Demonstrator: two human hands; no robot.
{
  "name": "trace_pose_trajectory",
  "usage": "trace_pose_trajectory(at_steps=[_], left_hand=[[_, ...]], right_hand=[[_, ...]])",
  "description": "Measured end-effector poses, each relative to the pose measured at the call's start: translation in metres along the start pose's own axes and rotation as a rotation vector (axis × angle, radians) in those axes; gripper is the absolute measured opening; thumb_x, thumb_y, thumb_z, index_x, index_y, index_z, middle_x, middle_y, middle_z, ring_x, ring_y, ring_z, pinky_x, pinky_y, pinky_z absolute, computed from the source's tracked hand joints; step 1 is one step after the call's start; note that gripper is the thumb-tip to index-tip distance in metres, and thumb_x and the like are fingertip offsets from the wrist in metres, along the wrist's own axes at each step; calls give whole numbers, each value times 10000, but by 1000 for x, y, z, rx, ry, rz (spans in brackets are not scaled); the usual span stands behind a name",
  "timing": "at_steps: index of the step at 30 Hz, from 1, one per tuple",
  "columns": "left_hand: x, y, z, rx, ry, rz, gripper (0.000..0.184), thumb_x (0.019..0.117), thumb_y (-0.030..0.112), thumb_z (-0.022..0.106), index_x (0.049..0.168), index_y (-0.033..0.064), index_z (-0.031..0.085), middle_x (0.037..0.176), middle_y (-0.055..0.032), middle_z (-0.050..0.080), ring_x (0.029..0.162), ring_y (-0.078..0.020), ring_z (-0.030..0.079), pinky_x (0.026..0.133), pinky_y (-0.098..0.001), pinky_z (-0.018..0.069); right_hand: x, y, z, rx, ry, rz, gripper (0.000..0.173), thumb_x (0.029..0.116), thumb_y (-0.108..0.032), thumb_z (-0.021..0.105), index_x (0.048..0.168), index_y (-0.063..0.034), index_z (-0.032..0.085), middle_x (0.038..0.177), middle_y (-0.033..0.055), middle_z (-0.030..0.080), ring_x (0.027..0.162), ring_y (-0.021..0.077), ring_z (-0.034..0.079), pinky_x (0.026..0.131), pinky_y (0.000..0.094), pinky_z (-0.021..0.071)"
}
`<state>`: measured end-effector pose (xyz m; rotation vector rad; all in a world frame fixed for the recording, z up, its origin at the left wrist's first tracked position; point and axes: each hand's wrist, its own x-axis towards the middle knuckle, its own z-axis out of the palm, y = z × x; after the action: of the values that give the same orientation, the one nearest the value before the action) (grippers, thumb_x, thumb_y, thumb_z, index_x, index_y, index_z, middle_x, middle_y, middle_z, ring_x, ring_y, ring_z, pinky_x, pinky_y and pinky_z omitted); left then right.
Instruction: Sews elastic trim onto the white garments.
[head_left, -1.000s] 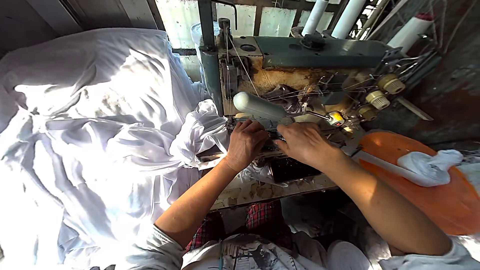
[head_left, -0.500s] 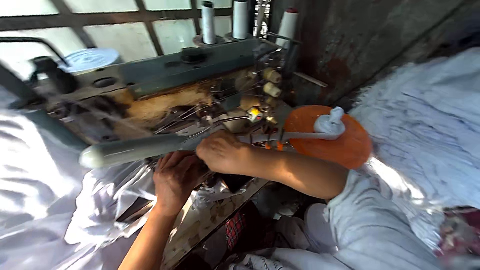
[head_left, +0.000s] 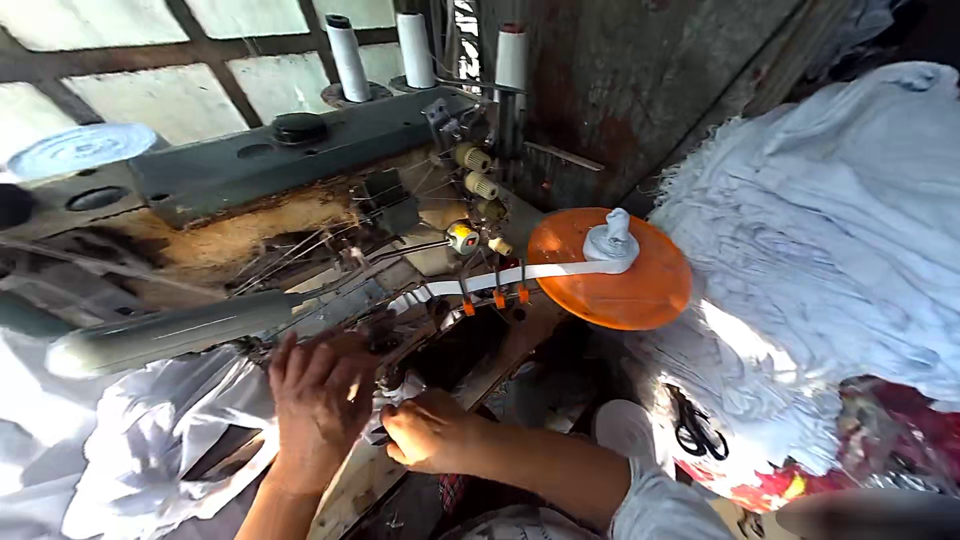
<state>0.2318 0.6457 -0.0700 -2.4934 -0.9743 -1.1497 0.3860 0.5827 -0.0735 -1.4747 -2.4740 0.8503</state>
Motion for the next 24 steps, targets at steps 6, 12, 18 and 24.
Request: trace_pose_trajectory(at_steps=[6, 12, 18, 24], left_hand=[[-50, 15, -60, -45, 15, -95, 264, 1002, 255, 555, 882, 85, 717, 980, -90, 745, 1021, -232, 695, 1042, -437, 453], [-115, -14, -145, -21, 102, -530, 206, 935, 200, 646, 930, 15, 738, 1024, -96, 734, 1036, -178, 688, 938, -372, 558], [-108, -34, -170, -14, 157, -439, 166, 913, 117, 626, 938, -19, 719, 972, -110, 726, 981, -148, 681, 926, -320, 544], [-93, -53, -161, 138, -215, -227, 275, 905, 130, 578, 1110, 72, 751, 1322, -144, 648, 1252, -326, 586, 1049, -508, 455]], right_hand=[[19, 6, 34, -87, 200, 30, 463, 1018, -259, 589, 1397, 8, 594, 1333, 239, 643, 1232, 388, 626, 1045, 549, 467], [31, 33, 58, -157, 637, -302, 253, 905, -191, 712, 1053, 10, 751, 1075, 233, 708, 1027, 428, 683, 892, 594, 539], [37, 10, 33, 141, 775, -475, 166, 943, -97, 630, 931, 25, 742, 923, 156, 718, 792, 189, 698, 721, 285, 586], [48, -32, 23, 162, 698, -625, 173, 979, -115, 631, 961, 13, 745, 948, 140, 720, 757, 144, 684, 669, 236, 570]])
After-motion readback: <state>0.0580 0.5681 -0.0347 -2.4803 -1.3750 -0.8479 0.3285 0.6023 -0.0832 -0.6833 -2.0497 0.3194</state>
